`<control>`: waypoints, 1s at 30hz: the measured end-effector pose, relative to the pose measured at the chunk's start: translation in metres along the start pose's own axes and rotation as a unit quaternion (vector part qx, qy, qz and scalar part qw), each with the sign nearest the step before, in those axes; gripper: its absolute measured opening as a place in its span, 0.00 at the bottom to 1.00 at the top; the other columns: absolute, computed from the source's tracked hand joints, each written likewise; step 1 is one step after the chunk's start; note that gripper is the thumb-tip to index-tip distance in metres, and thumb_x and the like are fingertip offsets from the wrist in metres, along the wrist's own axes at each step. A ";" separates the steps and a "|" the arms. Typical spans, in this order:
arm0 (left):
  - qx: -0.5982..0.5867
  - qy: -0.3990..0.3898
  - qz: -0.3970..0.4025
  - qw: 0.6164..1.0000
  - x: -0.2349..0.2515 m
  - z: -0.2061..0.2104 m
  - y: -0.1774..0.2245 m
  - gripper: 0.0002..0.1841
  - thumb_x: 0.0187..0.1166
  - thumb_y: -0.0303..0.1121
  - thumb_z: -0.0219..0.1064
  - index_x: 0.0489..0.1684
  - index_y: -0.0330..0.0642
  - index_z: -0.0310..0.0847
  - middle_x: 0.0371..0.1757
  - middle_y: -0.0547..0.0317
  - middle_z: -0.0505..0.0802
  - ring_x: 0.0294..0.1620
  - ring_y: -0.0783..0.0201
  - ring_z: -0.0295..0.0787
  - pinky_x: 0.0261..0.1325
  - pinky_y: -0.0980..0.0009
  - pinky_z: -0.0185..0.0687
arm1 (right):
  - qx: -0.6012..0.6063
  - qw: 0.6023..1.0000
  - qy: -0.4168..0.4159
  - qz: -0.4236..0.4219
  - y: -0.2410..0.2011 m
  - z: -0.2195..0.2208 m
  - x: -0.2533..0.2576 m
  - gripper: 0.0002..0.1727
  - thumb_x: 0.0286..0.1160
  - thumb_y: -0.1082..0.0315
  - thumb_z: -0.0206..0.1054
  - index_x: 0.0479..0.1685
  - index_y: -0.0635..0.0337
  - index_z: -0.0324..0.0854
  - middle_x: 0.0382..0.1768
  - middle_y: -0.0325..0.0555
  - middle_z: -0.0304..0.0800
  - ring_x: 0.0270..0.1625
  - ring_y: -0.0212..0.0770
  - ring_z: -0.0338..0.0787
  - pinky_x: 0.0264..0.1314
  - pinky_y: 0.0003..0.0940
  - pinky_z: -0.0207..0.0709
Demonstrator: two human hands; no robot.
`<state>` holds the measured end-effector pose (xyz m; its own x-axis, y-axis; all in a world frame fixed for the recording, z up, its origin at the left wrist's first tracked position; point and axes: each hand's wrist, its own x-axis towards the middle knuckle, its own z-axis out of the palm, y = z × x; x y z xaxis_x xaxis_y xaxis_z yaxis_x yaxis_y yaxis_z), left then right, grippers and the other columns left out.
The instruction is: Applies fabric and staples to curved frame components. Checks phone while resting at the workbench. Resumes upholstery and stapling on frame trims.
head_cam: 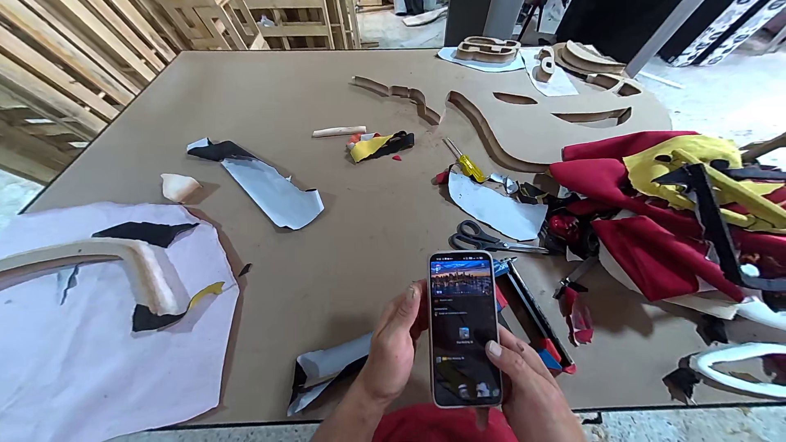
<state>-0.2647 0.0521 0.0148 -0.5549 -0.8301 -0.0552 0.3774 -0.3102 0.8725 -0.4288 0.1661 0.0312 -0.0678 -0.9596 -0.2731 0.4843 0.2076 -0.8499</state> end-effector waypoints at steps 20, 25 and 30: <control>-0.030 0.041 0.033 0.998 -0.007 0.012 -0.019 0.34 0.94 0.56 0.39 0.89 0.39 0.55 0.74 0.45 0.85 0.74 0.55 0.84 0.79 0.55 0.79 | -0.155 0.982 -0.024 -0.106 -0.002 0.010 0.005 0.47 0.78 0.71 0.57 0.96 0.62 0.33 0.65 0.51 0.90 0.53 0.46 0.96 0.32 0.39 0.93; 0.032 0.037 0.040 0.998 -0.009 0.015 -0.013 0.39 0.92 0.61 0.39 0.91 0.39 0.50 0.76 0.49 0.83 0.76 0.59 0.82 0.80 0.59 0.79 | -0.147 0.981 -0.026 -0.120 -0.004 0.010 0.002 0.47 0.76 0.72 0.61 0.95 0.68 0.35 0.62 0.51 0.92 0.53 0.43 0.96 0.37 0.37 0.94; 0.034 0.036 0.039 0.998 -0.005 0.020 -0.009 0.41 0.90 0.64 0.35 0.92 0.39 0.48 0.79 0.50 0.81 0.78 0.59 0.80 0.82 0.59 0.77 | -0.122 0.985 -0.045 -0.110 -0.003 0.007 0.000 0.54 0.75 0.61 0.65 0.97 0.59 0.29 0.69 0.51 0.86 0.54 0.44 0.94 0.27 0.34 0.90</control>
<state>-0.2798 0.0683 0.0171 -0.4708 -0.8821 -0.0181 0.3646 -0.2132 0.9064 -0.4244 0.1638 0.0371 -0.0642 -0.9972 -0.0377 0.2418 0.0211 -0.9701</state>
